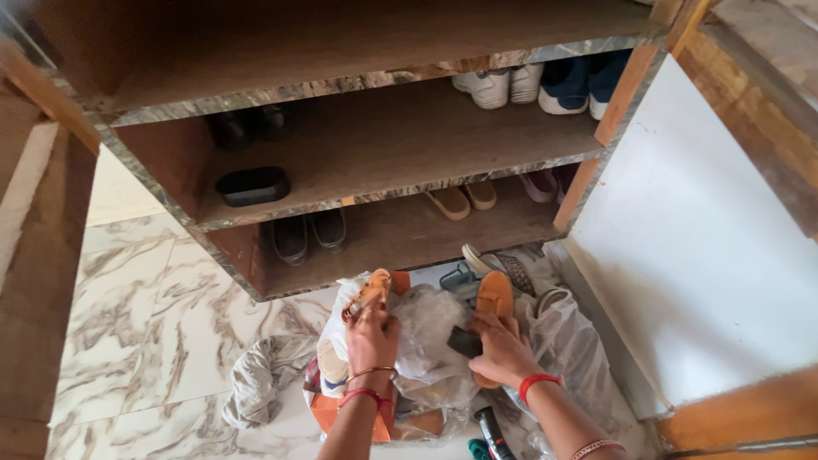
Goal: The person cleans the soles of several pairs of shoes using a black brush. They scrub the soles of black sneakers, brown sandals, and blue flip-flops, then place the cleaned shoes into a wooden shoe cabinet.
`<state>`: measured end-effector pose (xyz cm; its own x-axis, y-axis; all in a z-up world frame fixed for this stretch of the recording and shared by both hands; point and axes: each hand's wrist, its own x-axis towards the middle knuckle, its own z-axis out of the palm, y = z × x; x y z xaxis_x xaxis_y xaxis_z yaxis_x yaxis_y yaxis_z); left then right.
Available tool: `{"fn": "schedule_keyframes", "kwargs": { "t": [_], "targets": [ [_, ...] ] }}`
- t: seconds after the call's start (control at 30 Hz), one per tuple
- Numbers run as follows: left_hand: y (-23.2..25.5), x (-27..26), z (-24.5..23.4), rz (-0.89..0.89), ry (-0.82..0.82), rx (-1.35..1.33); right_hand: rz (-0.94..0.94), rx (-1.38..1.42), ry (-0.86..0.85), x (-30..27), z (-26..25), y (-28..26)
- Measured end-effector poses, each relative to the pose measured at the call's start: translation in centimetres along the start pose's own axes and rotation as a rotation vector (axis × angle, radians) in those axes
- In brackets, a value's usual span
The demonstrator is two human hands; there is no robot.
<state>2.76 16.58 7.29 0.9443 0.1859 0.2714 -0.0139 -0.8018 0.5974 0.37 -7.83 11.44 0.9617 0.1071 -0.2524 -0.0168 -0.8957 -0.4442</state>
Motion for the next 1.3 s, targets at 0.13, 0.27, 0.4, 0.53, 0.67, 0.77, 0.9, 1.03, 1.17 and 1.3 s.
{"fn": "schedule_keyframes", "kwargs": {
  "t": [0.13, 0.27, 0.4, 0.53, 0.67, 0.77, 0.9, 1.03, 1.17, 1.3],
  "targets": [
    [0.1, -0.2, -2.0, 0.053, 0.217, -0.206, -0.025, -0.033, 0.026, 0.8, 0.2, 0.4],
    [2.9, -0.7, -2.1, 0.275, 0.239, -0.136, 0.184, 0.375, 0.008, 1.9, -0.3, 1.0],
    [6.8, -2.4, 0.1, 0.382, 0.064, -0.214, 0.194, 1.443, -0.014, 1.5, -2.0, 2.1],
    [9.5, -4.3, 2.1, 0.379, -0.060, -0.247, 0.375, 1.742, -0.176, 0.6, -3.7, 2.8],
    [9.6, -4.5, 1.6, 0.422, -0.145, -0.333, 0.376, 1.780, -0.283, 0.3, -3.7, 2.9],
    [9.0, -4.0, 0.9, 0.427, -0.223, -0.318, 0.334, 1.699, -0.315, 0.5, -2.7, 2.9],
    [7.1, -3.4, 0.6, 0.374, -0.173, -0.344, 0.308, 1.622, -0.137, 1.1, -1.6, 3.6],
    [3.3, -1.7, -0.2, 0.190, 0.190, -0.106, 0.304, 1.504, 0.016, 1.3, -1.8, 4.7],
    [-0.9, -0.9, -2.5, -0.381, 0.109, 0.211, 0.282, 1.359, 0.120, 1.0, -2.8, 5.4],
    [-4.3, -0.3, -4.0, -0.701, -0.242, 0.149, 0.164, 1.171, 0.241, 1.0, -3.5, 3.7]
  ]
}}
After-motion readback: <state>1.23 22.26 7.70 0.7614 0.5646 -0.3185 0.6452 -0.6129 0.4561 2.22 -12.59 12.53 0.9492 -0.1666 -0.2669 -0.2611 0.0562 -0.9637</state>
